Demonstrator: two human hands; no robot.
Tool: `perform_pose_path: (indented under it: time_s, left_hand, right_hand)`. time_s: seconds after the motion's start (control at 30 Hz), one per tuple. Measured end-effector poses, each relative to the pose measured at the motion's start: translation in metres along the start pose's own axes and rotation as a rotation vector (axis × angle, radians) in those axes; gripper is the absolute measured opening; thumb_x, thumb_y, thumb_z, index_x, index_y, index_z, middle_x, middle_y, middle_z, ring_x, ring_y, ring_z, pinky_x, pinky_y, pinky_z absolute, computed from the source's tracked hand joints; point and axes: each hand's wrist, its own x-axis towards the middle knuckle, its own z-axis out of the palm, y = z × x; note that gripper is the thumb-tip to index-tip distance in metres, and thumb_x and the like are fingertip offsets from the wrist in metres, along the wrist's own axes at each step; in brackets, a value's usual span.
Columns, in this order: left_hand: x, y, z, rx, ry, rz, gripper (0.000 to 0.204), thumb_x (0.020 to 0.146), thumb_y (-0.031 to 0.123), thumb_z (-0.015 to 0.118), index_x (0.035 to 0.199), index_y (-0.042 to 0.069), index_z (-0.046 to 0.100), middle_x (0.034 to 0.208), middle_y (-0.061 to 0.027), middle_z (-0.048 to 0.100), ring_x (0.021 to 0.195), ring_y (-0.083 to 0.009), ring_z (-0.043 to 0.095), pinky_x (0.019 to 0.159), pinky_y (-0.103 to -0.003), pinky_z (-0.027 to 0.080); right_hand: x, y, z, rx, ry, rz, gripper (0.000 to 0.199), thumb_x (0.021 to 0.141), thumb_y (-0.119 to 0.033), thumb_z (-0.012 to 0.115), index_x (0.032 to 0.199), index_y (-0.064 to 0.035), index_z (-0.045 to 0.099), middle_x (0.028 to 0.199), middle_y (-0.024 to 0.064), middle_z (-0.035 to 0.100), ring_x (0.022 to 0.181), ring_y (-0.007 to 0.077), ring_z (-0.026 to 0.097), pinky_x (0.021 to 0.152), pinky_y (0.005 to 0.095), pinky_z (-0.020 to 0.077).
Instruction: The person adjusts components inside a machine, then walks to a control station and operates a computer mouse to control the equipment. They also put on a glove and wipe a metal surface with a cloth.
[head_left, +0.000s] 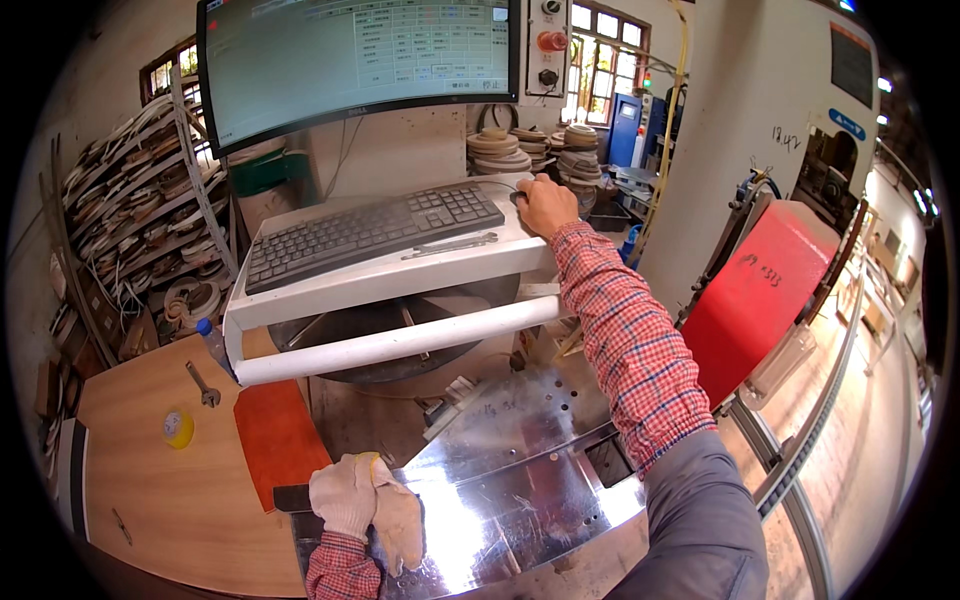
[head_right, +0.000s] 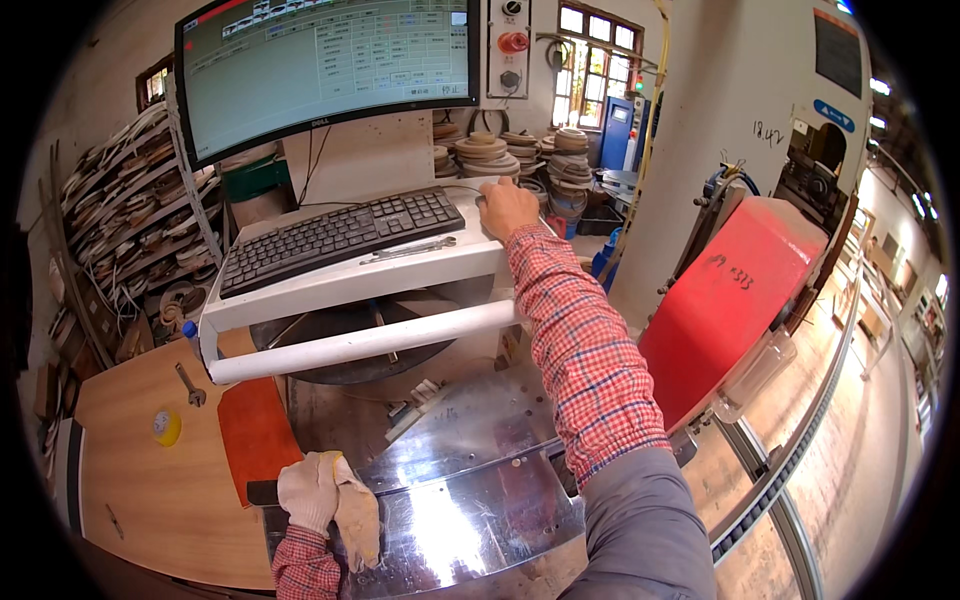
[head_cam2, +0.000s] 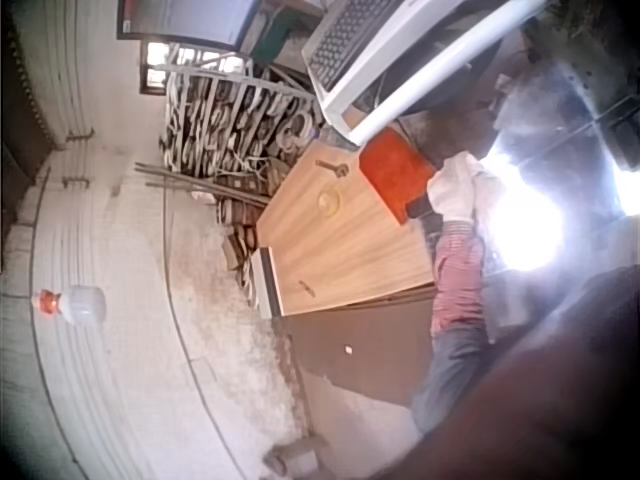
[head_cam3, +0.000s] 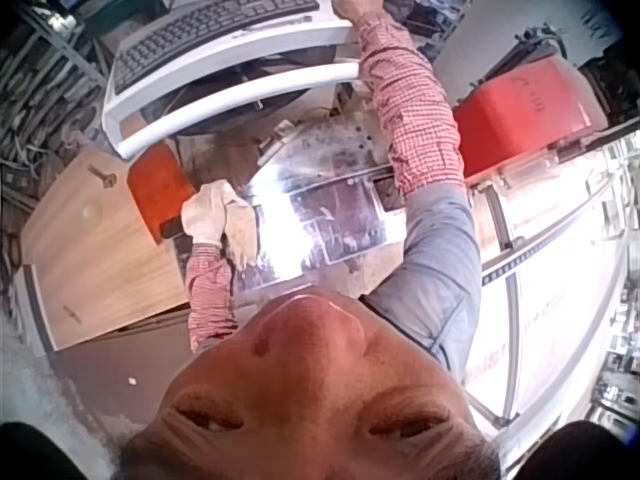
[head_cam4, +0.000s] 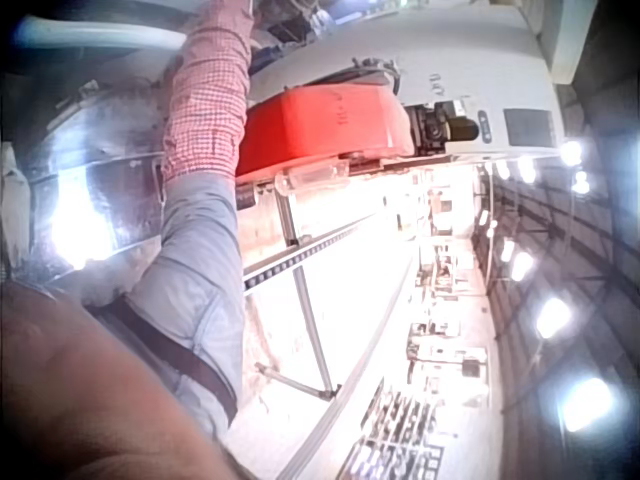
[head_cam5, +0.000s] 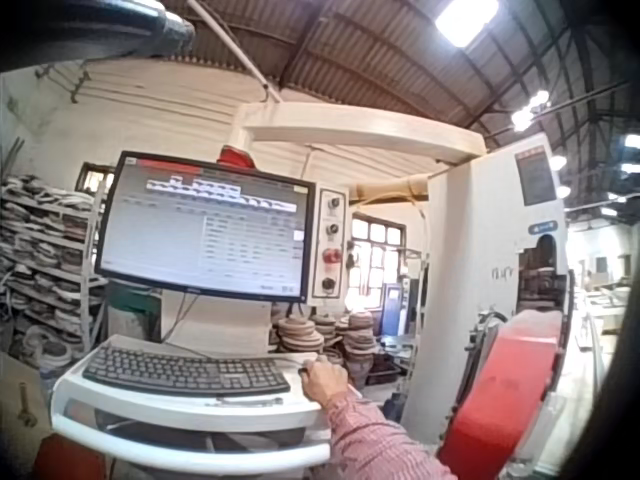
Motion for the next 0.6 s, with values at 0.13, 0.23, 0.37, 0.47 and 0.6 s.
perform_pose_path:
  time_s: [0.13,0.23,0.37,0.47,0.6]
  left_hand:
    - [0.0,-0.001,0.0,0.012,-0.013,-0.001,0.033,0.097,0.033,0.053,0.083,0.01,0.071,0.066,-0.0139,0.066,0.062,-0.0346,0.065,0.065,-0.047,0.049]
    - [0.008,0.01,0.001,0.044,-0.066,0.062,0.033,0.097,0.035,0.052,0.086,0.011,0.073,0.069,-0.0138,0.068,0.065,-0.0348,0.067,0.065,-0.048,0.05]
    - [0.004,-0.003,0.006,0.129,-0.2,0.034,0.034,0.096,0.037,0.051,0.091,0.012,0.074,0.078,-0.0162,0.071,0.073,-0.0368,0.07,0.065,-0.049,0.052]
    - [-0.004,0.0,-0.003,-0.02,-0.099,-0.106,0.04,0.1,0.033,0.046,0.09,0.006,0.073,0.086,-0.019,0.071,0.077,-0.0402,0.067,0.07,-0.05,0.051]
    - [0.001,0.004,0.009,-0.049,-0.077,-0.033,0.043,0.101,0.034,0.045,0.089,0.004,0.073,0.082,-0.02,0.07,0.075,-0.0394,0.068,0.07,-0.049,0.051]
  right_hand:
    - [0.0,0.0,0.001,0.01,0.01,-0.002,0.027,0.091,-0.028,0.061,0.111,-0.0155,0.073,0.111,0.0183,0.066,0.097,0.04,0.068,0.086,0.051,0.0544]
    - [-0.005,0.017,-0.007,-0.018,0.004,0.019,0.026,0.091,-0.027,0.06,0.11,-0.0157,0.074,0.11,0.0194,0.067,0.098,0.0393,0.069,0.086,0.0518,0.0544]
    - [0.006,0.007,-0.012,-0.116,-0.097,0.056,0.023,0.087,-0.019,0.06,0.096,-0.0072,0.077,0.1,0.0214,0.072,0.097,0.0389,0.072,0.087,0.0519,0.0565]
    - [0.004,-0.021,0.015,0.041,-0.002,0.02,0.021,0.085,-0.018,0.066,0.101,-0.0121,0.078,0.111,0.0196,0.066,0.098,0.0376,0.07,0.084,0.0484,0.0564]
    - [-0.001,0.001,-0.003,0.074,-0.055,0.064,0.027,0.093,-0.029,0.06,0.104,-0.0103,0.077,0.116,0.0211,0.064,0.104,0.0393,0.067,0.092,0.0501,0.0516]
